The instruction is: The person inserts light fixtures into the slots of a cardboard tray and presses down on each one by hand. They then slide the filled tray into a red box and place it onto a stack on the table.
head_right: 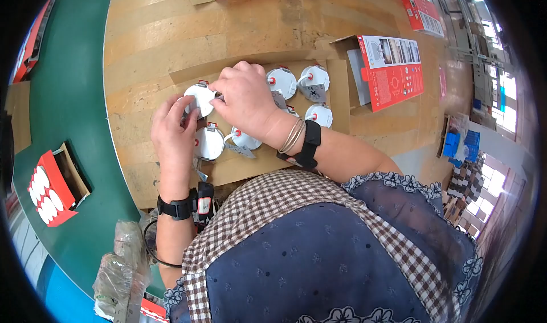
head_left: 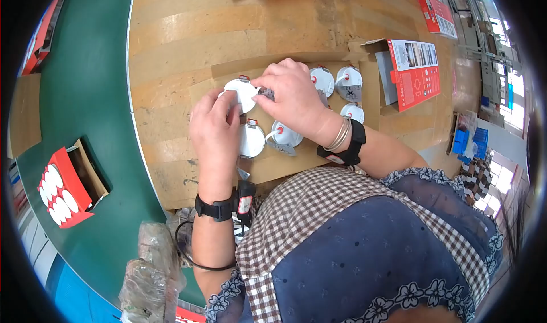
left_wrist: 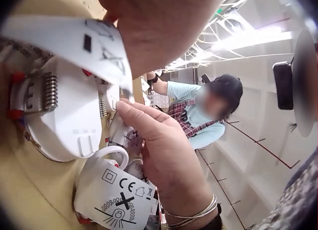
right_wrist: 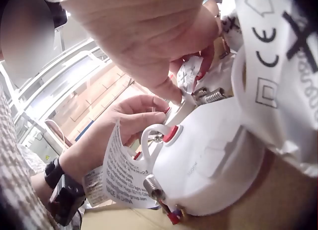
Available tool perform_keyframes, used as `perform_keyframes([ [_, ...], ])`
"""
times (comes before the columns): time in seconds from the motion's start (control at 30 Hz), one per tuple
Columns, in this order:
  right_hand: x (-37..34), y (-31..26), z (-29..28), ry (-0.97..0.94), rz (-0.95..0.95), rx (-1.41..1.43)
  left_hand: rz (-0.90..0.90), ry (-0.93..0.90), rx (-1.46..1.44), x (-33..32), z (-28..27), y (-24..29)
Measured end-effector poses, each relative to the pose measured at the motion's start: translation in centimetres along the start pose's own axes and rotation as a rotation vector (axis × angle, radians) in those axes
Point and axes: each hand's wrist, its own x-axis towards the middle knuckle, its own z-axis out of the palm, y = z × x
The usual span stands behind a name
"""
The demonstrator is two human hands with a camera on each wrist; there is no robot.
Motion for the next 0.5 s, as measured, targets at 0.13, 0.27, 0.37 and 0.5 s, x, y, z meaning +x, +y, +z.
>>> perform_keyframes([
  [0.13, 0.1, 0.7, -0.7, -0.105, -0.004, 0.056, -0.002, -0.049, -0.073, -0.2, 0.0, -0.2],
  [0.27, -0.1, 1.3, -0.6, -0.118, -0.077, 0.067, 0.134, -0.122, 0.018, 0.0, -0.4, -0.1],
  [0.37, -0.1, 1.0, -0.4, -0.066, -0.086, 0.060, 0.173, -0.144, 0.053, 0.6, -0.4, -0.3],
  [0.5, -0.2, 1.3, -0.2, -0.034, -0.118, 0.055, 0.214, -0.163, 0.064, 1.1, -0.6, 0.1],
])
